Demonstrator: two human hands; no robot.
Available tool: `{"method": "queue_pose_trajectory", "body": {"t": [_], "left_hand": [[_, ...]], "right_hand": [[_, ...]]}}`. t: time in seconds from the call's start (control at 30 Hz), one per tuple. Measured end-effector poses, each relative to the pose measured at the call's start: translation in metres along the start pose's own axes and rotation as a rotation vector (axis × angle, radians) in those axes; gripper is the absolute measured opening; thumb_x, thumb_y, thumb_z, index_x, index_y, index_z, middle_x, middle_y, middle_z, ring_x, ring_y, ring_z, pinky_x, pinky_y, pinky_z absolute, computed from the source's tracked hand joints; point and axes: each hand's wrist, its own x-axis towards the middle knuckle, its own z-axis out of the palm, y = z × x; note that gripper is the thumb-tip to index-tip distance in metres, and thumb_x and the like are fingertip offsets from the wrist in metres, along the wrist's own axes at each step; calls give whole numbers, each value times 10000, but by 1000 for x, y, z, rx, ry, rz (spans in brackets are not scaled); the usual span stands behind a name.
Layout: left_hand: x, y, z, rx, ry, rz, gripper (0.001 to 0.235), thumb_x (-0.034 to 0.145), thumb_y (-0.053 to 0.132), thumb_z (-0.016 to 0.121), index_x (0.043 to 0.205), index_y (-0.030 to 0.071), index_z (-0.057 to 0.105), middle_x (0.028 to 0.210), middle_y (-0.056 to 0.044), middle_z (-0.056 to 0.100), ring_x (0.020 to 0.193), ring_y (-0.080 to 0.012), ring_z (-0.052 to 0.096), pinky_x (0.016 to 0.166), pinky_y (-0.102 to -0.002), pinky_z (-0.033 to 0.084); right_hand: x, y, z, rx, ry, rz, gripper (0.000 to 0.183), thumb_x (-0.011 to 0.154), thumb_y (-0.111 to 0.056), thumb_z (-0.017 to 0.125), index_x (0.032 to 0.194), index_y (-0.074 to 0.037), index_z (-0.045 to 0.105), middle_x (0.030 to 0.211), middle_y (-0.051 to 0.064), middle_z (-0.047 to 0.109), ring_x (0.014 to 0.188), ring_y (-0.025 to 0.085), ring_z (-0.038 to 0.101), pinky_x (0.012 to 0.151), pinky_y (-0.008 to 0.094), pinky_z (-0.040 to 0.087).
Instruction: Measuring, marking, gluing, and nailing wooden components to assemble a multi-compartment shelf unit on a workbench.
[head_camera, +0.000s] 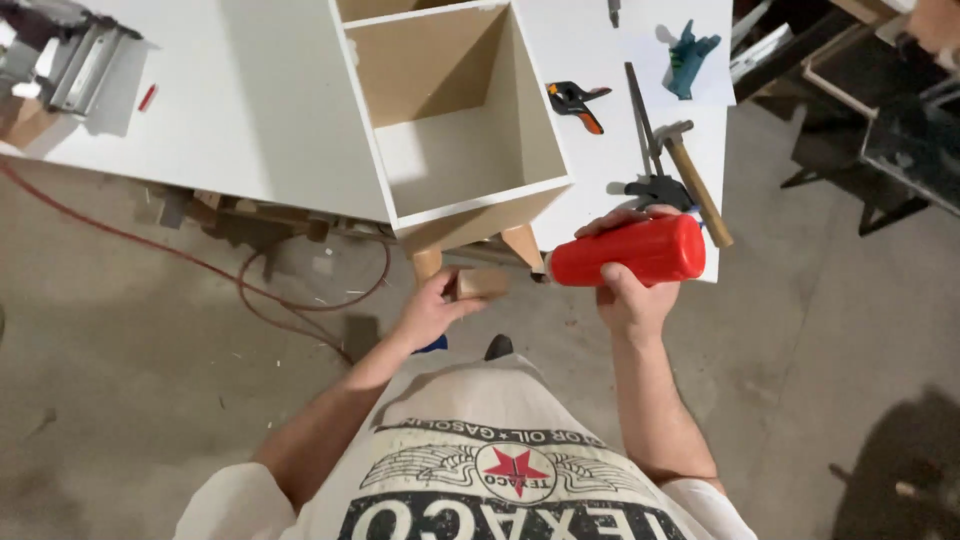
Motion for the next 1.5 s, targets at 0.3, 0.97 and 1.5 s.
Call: {"method": "queue_pose_trajectory", "body": {"t": [0.3,0.97,1.5], "left_hand": [[-34,38,57,-107,330,56,589,773,126,914,1315,87,688,1182,-153,751,1123,-274,693,946,-393,572],[-64,57,25,-13,379,116,559,775,169,921,1289,91,716,1162,-179,758,1060,-298,720,881,-399,601],[-63,56,11,-43,329,137,562,781,126,904,1298,48,697,1183,-214,744,1101,-370,712,903,-429,600]], "right_hand": [[33,13,15,318,-274,166,859,683,-190,938,1383,-88,452,1003,164,668,933,307,704,877,508,610],[4,14,71,16,-307,180,425,758,-53,884,1091,-7,624,910,193,741,832,312,758,767,498,630],[19,1,80,35,-394,-14,476,788,-142,855,1145,-9,569,921,186,720,808,337,761,784,479,620]]}}
